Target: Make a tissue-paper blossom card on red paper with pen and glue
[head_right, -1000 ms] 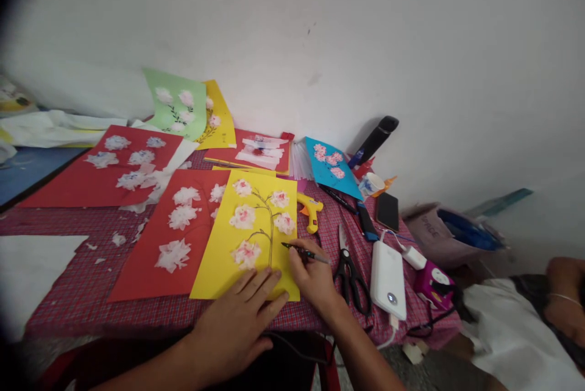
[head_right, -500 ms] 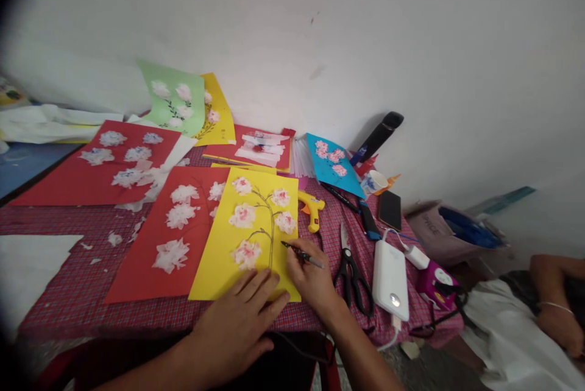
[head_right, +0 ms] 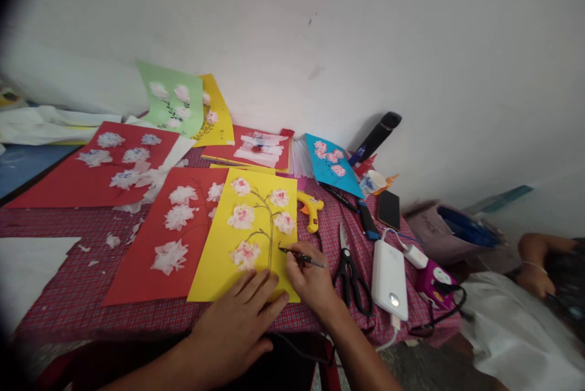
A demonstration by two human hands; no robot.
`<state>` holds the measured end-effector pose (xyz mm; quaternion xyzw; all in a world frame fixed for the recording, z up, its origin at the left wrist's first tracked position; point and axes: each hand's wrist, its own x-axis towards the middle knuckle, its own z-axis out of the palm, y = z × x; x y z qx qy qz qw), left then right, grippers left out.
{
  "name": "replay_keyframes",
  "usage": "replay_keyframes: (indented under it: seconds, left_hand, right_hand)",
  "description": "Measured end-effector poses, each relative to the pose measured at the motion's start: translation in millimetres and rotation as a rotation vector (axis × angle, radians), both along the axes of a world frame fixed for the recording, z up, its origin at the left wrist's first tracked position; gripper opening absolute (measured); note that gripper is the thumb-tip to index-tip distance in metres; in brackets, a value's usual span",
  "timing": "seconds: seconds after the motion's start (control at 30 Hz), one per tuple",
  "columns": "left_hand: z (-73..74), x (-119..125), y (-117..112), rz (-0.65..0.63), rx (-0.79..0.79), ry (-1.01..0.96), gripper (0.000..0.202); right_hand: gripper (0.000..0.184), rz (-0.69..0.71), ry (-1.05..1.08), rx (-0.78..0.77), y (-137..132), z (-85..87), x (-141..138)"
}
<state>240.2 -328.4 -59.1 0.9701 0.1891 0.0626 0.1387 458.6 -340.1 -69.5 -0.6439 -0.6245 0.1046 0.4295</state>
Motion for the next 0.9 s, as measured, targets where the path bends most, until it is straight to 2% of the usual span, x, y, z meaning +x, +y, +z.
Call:
replay_keyframes:
  seconds: [0.1, 0.3, 0.9]
  left_hand:
    - [-1.4, 0.4, -0.9, 0.005, 0.020, -0.006, 0.068]
    - [-1.9, 0.1, -1.7, 0.011, 0.046, -0.016, 0.067]
    - [-5.3, 0.6, -1.5, 0.006, 0.059, -0.010, 0.067]
  right_hand:
    - [0.014, -0.062, 0.002, 0.016, 2.3, -0.2, 0.7]
    - [0.014, -0.060, -0.027, 0.048, 5.8, -0.1, 2.3]
    - [0.015, -0.071, 0.027, 0.013, 1.8, -2.3, 2.4]
